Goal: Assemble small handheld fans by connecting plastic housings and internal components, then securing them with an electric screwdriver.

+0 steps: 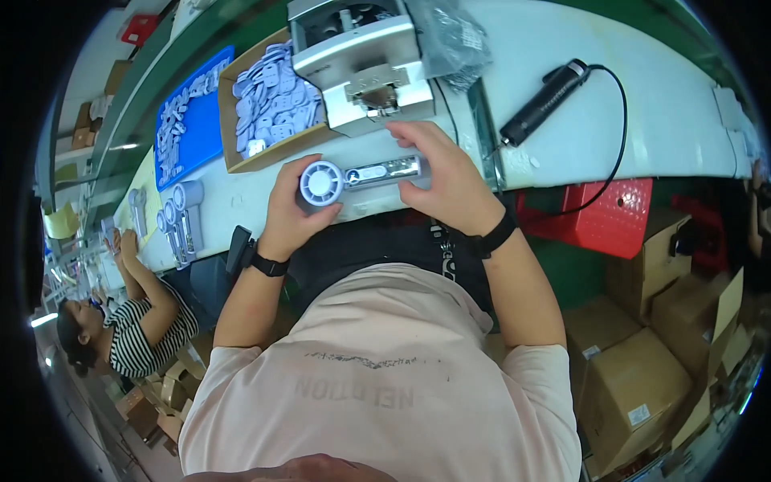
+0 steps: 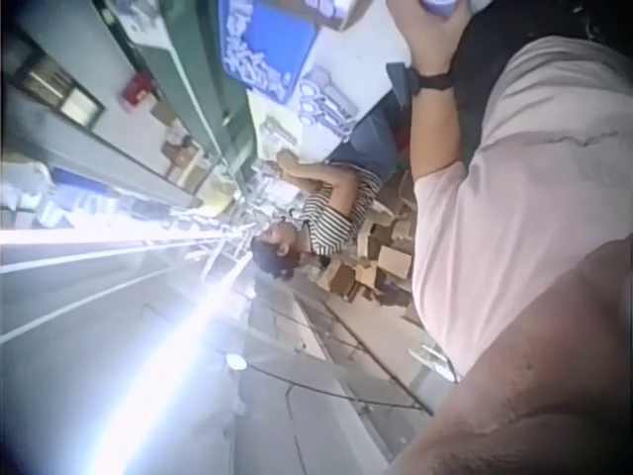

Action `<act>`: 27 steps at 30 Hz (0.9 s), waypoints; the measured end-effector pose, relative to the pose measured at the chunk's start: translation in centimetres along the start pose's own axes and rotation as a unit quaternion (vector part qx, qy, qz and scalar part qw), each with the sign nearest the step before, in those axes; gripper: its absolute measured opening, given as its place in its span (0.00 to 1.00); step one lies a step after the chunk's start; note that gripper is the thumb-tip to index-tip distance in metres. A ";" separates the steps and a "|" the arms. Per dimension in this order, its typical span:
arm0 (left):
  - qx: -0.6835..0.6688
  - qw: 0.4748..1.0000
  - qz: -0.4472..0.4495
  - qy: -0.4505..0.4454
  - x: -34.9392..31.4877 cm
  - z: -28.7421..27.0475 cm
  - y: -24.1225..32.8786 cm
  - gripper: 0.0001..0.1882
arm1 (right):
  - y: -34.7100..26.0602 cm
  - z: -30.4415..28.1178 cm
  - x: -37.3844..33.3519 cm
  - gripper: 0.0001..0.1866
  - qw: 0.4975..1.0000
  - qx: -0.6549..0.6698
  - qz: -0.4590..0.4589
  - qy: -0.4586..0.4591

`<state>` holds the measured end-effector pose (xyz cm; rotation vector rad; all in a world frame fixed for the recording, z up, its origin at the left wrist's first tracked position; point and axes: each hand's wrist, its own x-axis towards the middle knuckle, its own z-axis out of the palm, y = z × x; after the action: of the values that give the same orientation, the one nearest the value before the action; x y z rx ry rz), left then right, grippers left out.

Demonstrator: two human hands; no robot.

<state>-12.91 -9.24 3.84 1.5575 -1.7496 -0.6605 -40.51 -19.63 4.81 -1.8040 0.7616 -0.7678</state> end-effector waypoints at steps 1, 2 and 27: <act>-0.014 1.000 -0.013 0.021 0.0 0.3 0.1 0.38 | 0.4 -0.5 -0.2 0.36 1.000 0.026 0.004 0.010; -0.009 1.000 -0.009 0.014 0.1 0.7 0.2 0.38 | 0.6 -0.8 -0.4 0.35 0.998 0.053 0.007 0.018; 0.075 0.994 -0.023 0.071 -0.2 2.1 1.5 0.41 | 1.4 0.0 -1.8 0.29 0.996 -0.066 -0.065 -0.001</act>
<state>-15.45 -8.96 3.64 1.7069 -1.6944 -0.4353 -41.77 -18.64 3.18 -1.9887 0.7138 -0.8169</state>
